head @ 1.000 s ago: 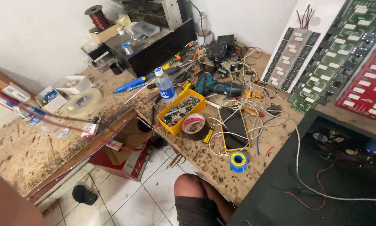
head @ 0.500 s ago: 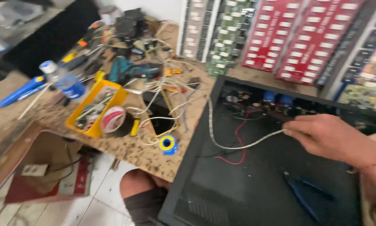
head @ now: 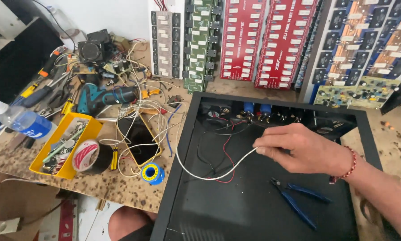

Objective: Soldering wires to electronic components inside a metal chassis on a workbench

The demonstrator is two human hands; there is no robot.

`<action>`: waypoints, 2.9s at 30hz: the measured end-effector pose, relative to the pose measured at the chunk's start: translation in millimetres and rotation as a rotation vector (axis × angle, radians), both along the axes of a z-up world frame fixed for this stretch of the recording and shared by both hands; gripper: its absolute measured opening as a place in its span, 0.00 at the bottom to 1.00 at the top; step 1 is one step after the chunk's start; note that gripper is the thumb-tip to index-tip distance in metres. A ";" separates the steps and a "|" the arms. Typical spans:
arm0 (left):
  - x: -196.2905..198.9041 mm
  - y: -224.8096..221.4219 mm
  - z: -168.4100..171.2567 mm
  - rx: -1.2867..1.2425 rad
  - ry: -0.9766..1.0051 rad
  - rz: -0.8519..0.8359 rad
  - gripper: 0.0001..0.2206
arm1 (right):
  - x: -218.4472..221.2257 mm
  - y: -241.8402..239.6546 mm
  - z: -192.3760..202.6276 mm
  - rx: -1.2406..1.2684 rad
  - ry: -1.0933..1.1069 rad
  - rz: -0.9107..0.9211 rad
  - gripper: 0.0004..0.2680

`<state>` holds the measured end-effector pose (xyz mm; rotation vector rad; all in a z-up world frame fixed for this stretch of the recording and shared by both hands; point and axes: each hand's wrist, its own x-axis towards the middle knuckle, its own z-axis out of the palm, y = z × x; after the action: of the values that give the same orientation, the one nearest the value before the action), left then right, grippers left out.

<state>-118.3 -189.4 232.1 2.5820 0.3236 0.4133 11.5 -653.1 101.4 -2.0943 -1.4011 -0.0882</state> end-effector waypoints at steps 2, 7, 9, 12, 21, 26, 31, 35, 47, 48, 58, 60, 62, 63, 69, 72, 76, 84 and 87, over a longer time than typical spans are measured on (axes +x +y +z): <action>-1.1 -36.6 -8.3 0.077 0.021 -0.011 0.23 | -5.2 5.6 10.9 0.117 -0.001 -0.003 0.07; 53.8 -200.2 -61.5 -0.403 0.391 -1.149 0.19 | -13.2 1.7 30.4 0.157 0.039 -0.083 0.08; 81.5 -236.0 -88.5 -0.427 0.507 -1.349 0.19 | -13.8 -7.7 27.7 0.172 0.052 -0.134 0.10; 114.9 -271.1 -128.0 -0.625 0.512 -1.090 0.12 | -17.1 -19.3 18.4 0.210 -0.023 -0.498 0.08; 152.9 -291.1 -171.9 -0.824 0.450 -1.000 0.07 | -27.3 -4.9 -11.6 0.337 -0.163 -0.438 0.15; 148.1 -283.6 -177.7 -0.741 0.303 -1.259 0.18 | -26.5 -2.9 -9.4 0.371 -0.060 -0.468 0.08; 146.4 -281.5 -152.9 -0.498 0.173 -1.234 0.13 | -36.0 -1.1 -7.1 0.405 0.115 -0.486 0.07; 159.0 -264.5 -158.9 -0.244 -0.173 -1.224 0.14 | -32.9 -5.5 -1.6 0.589 0.133 -0.609 0.07; 72.2 -198.0 -89.6 0.109 0.557 -0.816 0.45 | -29.3 1.5 -10.1 0.170 0.209 -0.742 0.10; 63.8 -186.0 -100.9 0.106 0.548 -0.796 0.45 | -27.5 8.9 -6.2 0.171 0.201 -0.722 0.10; 8.6 -144.2 -161.4 -0.249 -0.259 -0.582 0.12 | -34.7 67.2 -25.7 0.313 0.764 -0.369 0.12; 12.4 -143.3 -169.1 -0.317 -0.268 -0.553 0.10 | -31.5 72.8 -33.9 0.398 0.888 -0.371 0.14; 21.6 -146.4 -174.5 -0.536 -0.304 -0.636 0.06 | -28.0 75.3 -37.1 0.307 0.956 -0.474 0.18; 21.2 -146.8 -172.8 -0.525 -0.308 -0.639 0.06 | -29.4 80.6 -39.0 0.316 0.952 -0.467 0.18; 34.2 -153.7 -173.2 -0.258 -0.328 -0.682 0.06 | -36.8 86.3 -60.1 0.255 1.177 -0.533 0.20; 46.8 -155.7 -172.2 0.097 -0.342 -0.851 0.08 | -34.0 89.7 -71.6 0.142 1.245 -0.631 0.22; 57.2 -152.5 -193.8 0.336 -0.019 -1.021 0.16 | -29.1 89.8 -82.1 0.154 1.237 -0.691 0.23; 45.0 -155.1 -223.9 0.351 -0.103 -0.795 0.18 | -29.0 77.8 -115.9 0.164 1.075 -0.596 0.13; 45.3 -155.3 -223.1 0.346 -0.163 -0.787 0.19 | -29.4 84.5 -104.2 0.140 1.146 -0.729 0.13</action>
<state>-73.0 -344.6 9.0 2.7073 -0.8662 0.3970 -17.9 -568.6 -2.8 -1.8640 0.0459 0.6043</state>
